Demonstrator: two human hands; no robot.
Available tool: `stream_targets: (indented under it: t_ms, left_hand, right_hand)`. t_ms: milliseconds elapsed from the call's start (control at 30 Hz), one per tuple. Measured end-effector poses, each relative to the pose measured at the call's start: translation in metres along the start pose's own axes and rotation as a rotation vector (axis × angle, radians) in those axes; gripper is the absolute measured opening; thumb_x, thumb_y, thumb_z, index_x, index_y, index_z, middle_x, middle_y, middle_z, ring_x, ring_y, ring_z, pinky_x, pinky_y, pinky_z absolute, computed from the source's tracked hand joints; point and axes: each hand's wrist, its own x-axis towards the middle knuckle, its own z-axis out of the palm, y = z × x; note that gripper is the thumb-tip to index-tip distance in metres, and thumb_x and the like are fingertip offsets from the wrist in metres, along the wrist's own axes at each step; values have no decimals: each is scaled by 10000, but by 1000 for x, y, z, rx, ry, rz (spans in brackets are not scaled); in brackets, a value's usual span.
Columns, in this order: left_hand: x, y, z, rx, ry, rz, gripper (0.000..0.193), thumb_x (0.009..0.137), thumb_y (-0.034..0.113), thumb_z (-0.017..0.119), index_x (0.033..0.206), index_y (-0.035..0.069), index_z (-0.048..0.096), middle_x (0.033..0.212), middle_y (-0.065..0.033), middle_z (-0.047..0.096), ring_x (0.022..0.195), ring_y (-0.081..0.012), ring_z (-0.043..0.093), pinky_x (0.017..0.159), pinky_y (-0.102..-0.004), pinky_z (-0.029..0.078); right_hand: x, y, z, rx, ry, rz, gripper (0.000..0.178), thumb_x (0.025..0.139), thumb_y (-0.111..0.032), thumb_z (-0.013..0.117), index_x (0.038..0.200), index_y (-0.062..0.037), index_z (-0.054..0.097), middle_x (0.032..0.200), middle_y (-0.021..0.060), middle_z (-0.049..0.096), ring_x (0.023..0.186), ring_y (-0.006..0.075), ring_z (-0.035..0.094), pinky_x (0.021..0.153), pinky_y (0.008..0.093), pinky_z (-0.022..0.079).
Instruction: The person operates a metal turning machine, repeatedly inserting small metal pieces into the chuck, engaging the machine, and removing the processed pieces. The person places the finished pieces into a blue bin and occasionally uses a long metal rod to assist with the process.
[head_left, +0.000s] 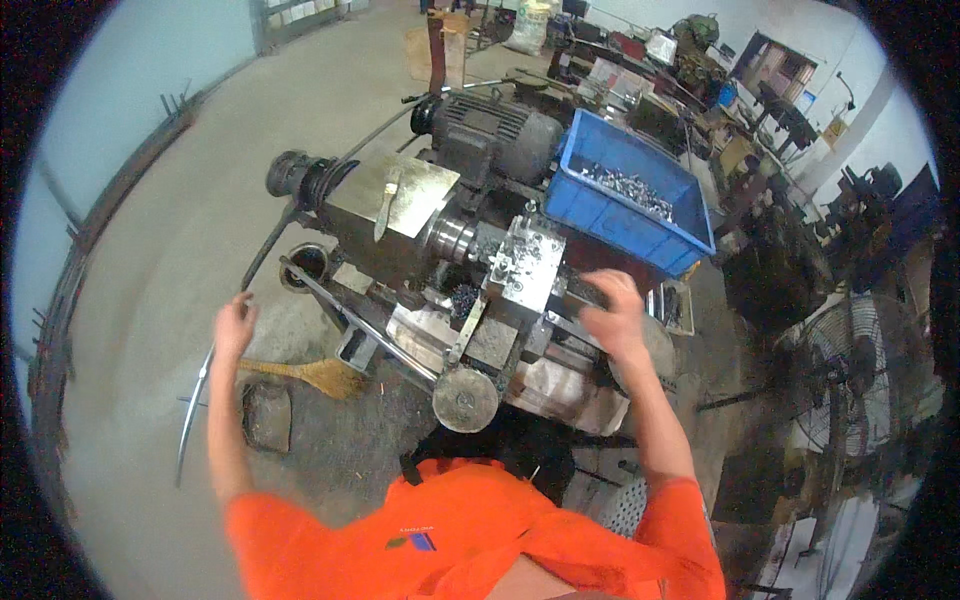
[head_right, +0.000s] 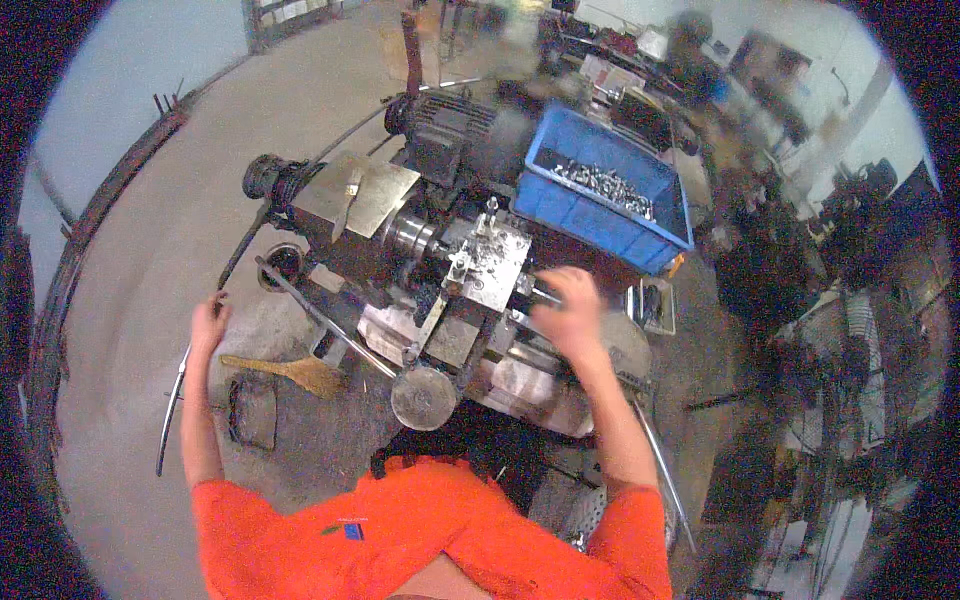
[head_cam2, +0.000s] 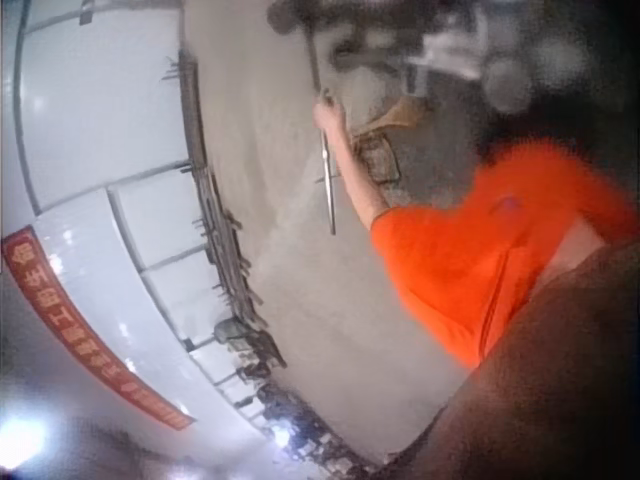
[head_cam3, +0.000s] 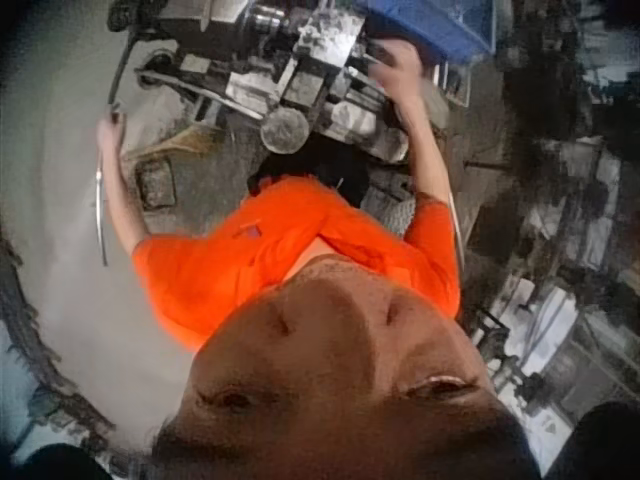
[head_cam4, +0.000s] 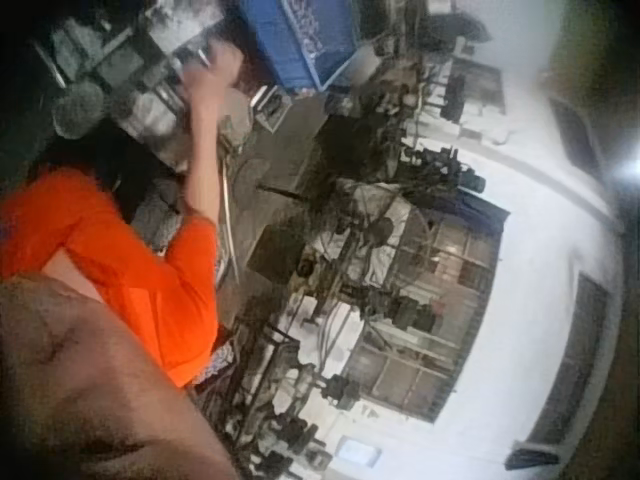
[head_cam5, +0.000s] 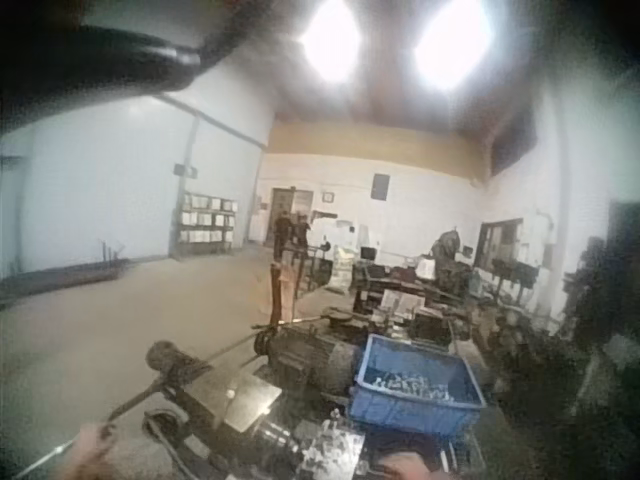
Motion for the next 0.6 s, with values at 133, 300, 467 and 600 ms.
stream_targets:
  t_ms: [133,300,467,600]
  left_hand:
    - [-11,-20,-44,107,149,-52,342,739,269,601,1006,56,575,751,-153,604,724,-317,583,644,-395,456]
    - [-46,-78,-26,339,-60,-223,370,717,364,618,904,48,574,792,-163,600,774,-351,577,687,-421,455]
    - [-23,-94,-27,346,-96,-311,345,705,383,605,815,56,606,812,-187,604,791,-357,582,699,-436,459]
    - [-14,-95,-35,349,-69,-347,320,684,336,594,803,41,629,827,-194,611,790,-357,588,710,-433,465]
  right_hand:
    - [62,-35,69,8,-138,-189,362,502,-179,620,842,-55,635,909,103,599,928,293,491,819,371,415]
    - [84,-51,126,-288,-443,-15,288,515,-198,591,773,-105,680,859,129,621,878,330,518,791,372,423]
    - [91,-56,140,-360,-567,85,288,522,-202,577,775,-144,701,795,139,636,829,337,542,785,375,437]
    - [89,-51,145,-287,-485,79,246,526,-211,577,726,-133,696,755,149,633,804,335,550,757,389,445]
